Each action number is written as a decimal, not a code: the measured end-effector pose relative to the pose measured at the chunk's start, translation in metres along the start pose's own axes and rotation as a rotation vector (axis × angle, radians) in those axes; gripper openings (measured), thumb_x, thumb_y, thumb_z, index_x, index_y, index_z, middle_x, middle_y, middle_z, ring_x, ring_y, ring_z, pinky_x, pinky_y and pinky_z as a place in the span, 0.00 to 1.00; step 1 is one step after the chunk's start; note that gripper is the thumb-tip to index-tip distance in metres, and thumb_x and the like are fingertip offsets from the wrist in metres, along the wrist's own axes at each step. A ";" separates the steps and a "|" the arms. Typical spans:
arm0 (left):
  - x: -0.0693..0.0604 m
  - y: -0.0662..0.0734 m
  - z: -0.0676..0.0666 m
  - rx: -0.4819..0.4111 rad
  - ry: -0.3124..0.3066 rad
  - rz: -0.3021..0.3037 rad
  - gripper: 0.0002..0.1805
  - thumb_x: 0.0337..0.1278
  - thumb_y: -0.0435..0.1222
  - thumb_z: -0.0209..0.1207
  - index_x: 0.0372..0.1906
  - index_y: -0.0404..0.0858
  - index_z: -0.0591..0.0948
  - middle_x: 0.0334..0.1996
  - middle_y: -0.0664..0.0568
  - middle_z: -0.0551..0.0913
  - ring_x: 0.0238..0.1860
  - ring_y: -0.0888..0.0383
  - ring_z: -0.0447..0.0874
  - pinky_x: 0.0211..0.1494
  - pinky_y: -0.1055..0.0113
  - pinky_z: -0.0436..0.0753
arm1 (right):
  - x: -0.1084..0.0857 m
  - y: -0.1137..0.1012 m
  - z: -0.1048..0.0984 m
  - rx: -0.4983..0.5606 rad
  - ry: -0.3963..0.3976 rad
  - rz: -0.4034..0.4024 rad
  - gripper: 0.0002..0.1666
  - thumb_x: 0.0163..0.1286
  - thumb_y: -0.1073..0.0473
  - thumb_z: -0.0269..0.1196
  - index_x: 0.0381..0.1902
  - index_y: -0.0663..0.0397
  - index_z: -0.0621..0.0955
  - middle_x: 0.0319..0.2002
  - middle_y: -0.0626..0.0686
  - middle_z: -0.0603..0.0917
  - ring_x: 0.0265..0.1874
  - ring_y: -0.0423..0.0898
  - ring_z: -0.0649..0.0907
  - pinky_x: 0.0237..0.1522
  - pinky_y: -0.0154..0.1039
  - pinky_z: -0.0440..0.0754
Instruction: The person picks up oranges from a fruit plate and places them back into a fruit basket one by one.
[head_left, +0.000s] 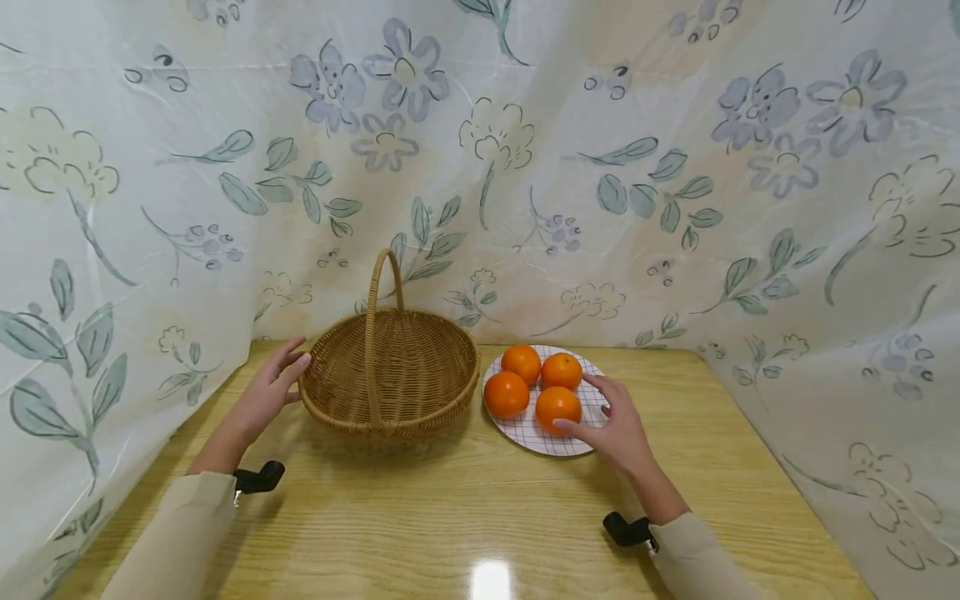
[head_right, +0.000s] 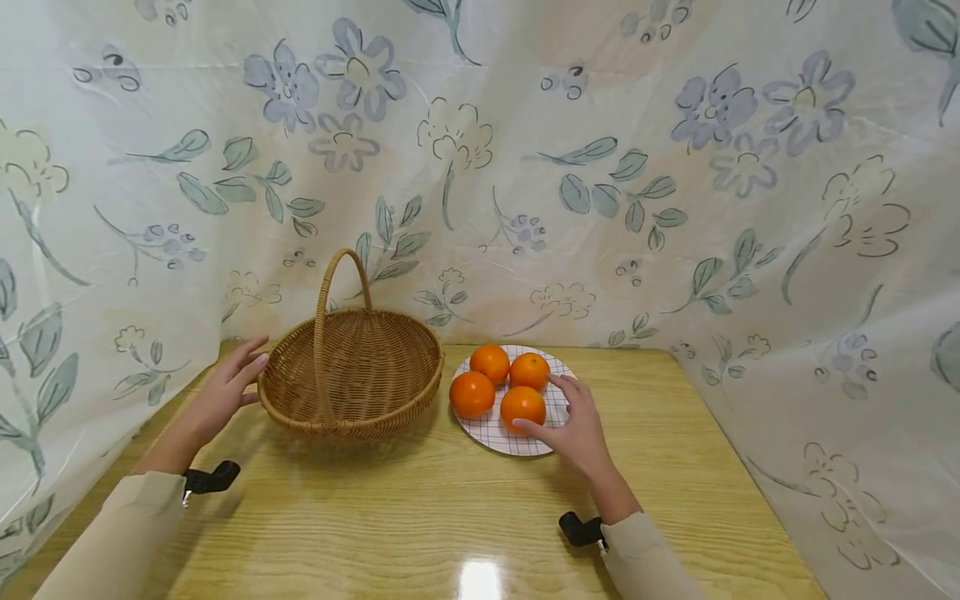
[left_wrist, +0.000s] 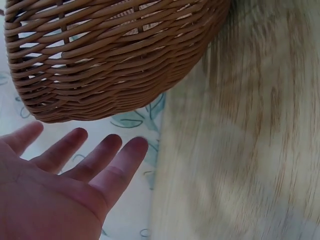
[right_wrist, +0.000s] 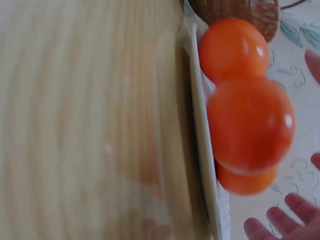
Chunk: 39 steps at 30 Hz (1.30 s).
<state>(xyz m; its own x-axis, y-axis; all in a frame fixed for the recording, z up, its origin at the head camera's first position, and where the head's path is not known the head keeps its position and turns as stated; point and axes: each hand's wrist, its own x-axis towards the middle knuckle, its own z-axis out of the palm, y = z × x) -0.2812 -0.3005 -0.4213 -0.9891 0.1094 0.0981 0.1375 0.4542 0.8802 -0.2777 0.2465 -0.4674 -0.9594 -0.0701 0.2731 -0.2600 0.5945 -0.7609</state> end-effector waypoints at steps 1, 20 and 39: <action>0.000 0.000 0.000 -0.008 -0.003 -0.008 0.40 0.81 0.56 0.42 0.85 0.45 0.43 0.78 0.27 0.52 0.75 0.30 0.59 0.64 0.34 0.77 | -0.001 -0.001 0.003 0.017 0.004 0.012 0.54 0.54 0.41 0.80 0.73 0.53 0.70 0.74 0.60 0.65 0.72 0.62 0.66 0.70 0.64 0.72; -0.003 0.000 0.003 -0.235 -0.057 -0.053 0.39 0.82 0.44 0.47 0.84 0.43 0.42 0.77 0.27 0.52 0.72 0.29 0.62 0.51 0.64 0.87 | 0.000 -0.009 0.027 0.047 -0.023 0.113 0.51 0.56 0.45 0.80 0.73 0.50 0.71 0.69 0.58 0.71 0.68 0.57 0.72 0.68 0.57 0.77; -0.001 0.002 0.000 -0.241 -0.074 -0.040 0.36 0.81 0.38 0.48 0.84 0.42 0.46 0.77 0.28 0.53 0.69 0.35 0.66 0.51 0.64 0.87 | 0.003 -0.009 0.033 0.045 -0.015 0.127 0.48 0.57 0.50 0.79 0.72 0.50 0.71 0.68 0.59 0.72 0.63 0.58 0.74 0.66 0.57 0.78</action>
<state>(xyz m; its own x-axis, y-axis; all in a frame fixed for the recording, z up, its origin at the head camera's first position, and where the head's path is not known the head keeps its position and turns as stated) -0.2798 -0.2998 -0.4200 -0.9857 0.1646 0.0348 0.0737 0.2366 0.9688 -0.2819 0.2143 -0.4794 -0.9864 -0.0088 0.1641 -0.1405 0.5628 -0.8145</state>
